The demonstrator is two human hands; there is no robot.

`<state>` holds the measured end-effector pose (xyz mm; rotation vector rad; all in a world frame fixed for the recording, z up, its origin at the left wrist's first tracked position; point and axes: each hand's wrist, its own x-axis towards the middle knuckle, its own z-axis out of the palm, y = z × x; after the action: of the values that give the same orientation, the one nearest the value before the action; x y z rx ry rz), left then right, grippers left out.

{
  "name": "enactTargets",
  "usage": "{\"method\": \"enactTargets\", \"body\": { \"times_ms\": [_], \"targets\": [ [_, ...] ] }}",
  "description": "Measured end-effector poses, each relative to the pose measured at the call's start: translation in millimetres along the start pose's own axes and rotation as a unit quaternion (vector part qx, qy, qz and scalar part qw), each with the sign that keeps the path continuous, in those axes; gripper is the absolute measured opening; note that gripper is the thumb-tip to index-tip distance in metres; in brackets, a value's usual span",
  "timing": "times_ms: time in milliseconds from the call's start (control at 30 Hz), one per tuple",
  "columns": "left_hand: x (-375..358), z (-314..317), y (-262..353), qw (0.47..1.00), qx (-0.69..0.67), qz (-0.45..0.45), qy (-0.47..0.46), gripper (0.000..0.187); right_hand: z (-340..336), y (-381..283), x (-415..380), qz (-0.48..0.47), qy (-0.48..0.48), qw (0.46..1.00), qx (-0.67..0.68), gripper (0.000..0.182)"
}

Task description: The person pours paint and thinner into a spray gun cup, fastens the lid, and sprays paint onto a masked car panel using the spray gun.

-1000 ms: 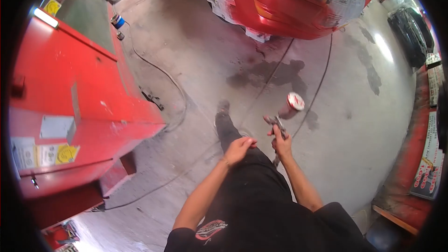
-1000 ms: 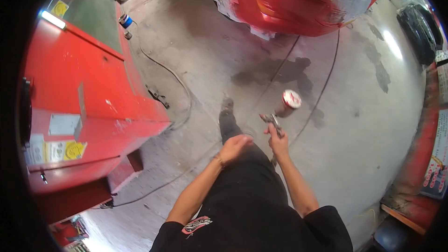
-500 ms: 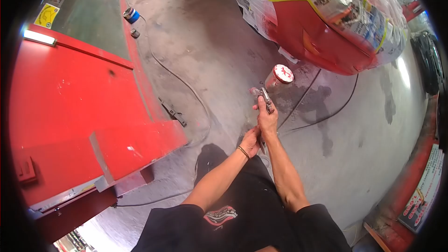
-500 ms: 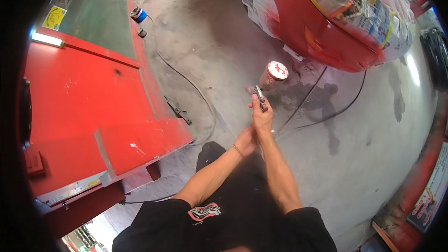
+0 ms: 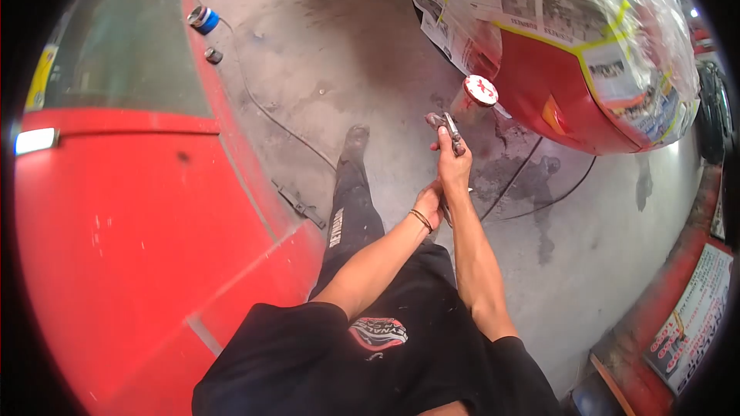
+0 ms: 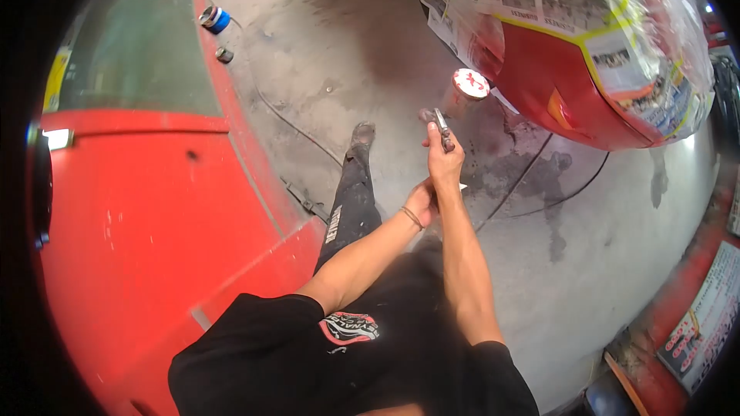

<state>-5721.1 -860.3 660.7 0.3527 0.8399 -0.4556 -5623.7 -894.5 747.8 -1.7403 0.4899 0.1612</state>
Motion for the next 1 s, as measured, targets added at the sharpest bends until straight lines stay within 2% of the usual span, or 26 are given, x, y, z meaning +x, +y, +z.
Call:
{"method": "enactTargets", "body": {
  "times_ms": [67, 167, 233, 300, 433, 533, 567, 633, 700, 733, 767, 800, 833, 933, 967, 1000],
  "targets": [
    [36, 19, 54, 1.0, 0.001, 0.008, 0.007, 0.032, 40, -21, 57, 0.024, 0.017, 0.999, -0.019, 0.04],
    [64, 23, 128, 0.998, 0.032, -0.041, 0.026, 0.031, 98, -46, 94, 0.079, 0.033, 0.996, -0.027, 0.039],
    [74, 34, 176, 0.997, 0.04, -0.035, 0.051, 0.035, 137, -58, 123, 0.094, 0.041, 0.995, -0.02, 0.039],
    [83, 49, 207, 0.996, 0.041, -0.026, 0.079, 0.035, 156, -67, 149, 0.132, 0.019, 0.991, -0.016, 0.039],
    [104, 66, 250, 0.995, 0.073, -0.014, 0.066, 0.035, 186, -77, 191, 0.09, 0.036, 0.995, 0.019, 0.037],
    [119, 72, 272, 0.985, 0.146, -0.017, 0.085, 0.027, 193, -87, 210, 0.13, 0.035, 0.99, 0.047, 0.037],
    [123, 72, 280, 0.963, 0.25, 0.04, 0.098, 0.027, 193, -91, 212, 0.142, 0.021, 0.985, 0.091, 0.037],
    [114, 82, 305, 0.875, 0.446, 0.151, 0.117, 0.025, 192, -95, 211, 0.144, 0.027, 0.986, 0.08, 0.037],
    [89, 119, 338, 0.778, 0.509, 0.366, 0.033, 0.02, 183, -85, 214, 0.17, -0.002, 0.984, 0.047, 0.032],
    [75, 139, 353, 0.712, 0.527, 0.464, -0.01, 0.018, 179, -57, 213, 0.11, 0.007, 0.99, 0.087, 0.029],
    [72, 152, 365, 0.632, 0.581, 0.508, -0.071, 0.018, 179, -17, 217, 0.045, 0.014, 0.991, 0.124, 0.026],
    [78, 162, 379, 0.539, 0.625, 0.55, -0.13, 0.018, 178, -11, 218, 0.026, 0.006, 0.993, 0.117, 0.026],
    [91, 162, 387, 0.438, 0.661, 0.58, -0.186, 0.02, 177, -5, 219, 0.008, -0.002, 0.994, 0.11, 0.029],
    [153, 144, 393, 0.295, 0.726, 0.548, -0.295, 0.027, 187, 21, 227, -0.026, 0.012, 0.996, 0.087, 0.027],
    [176, 139, 394, 0.274, 0.727, 0.546, -0.313, 0.028, 198, 27, 235, -0.017, 0.062, 0.987, 0.148, 0.021],
    [192, 134, 398, 0.253, 0.735, 0.538, -0.326, 0.029, 197, 41, 240, 0.012, 0.036, 0.987, 0.157, 0.018]
  ]
}}
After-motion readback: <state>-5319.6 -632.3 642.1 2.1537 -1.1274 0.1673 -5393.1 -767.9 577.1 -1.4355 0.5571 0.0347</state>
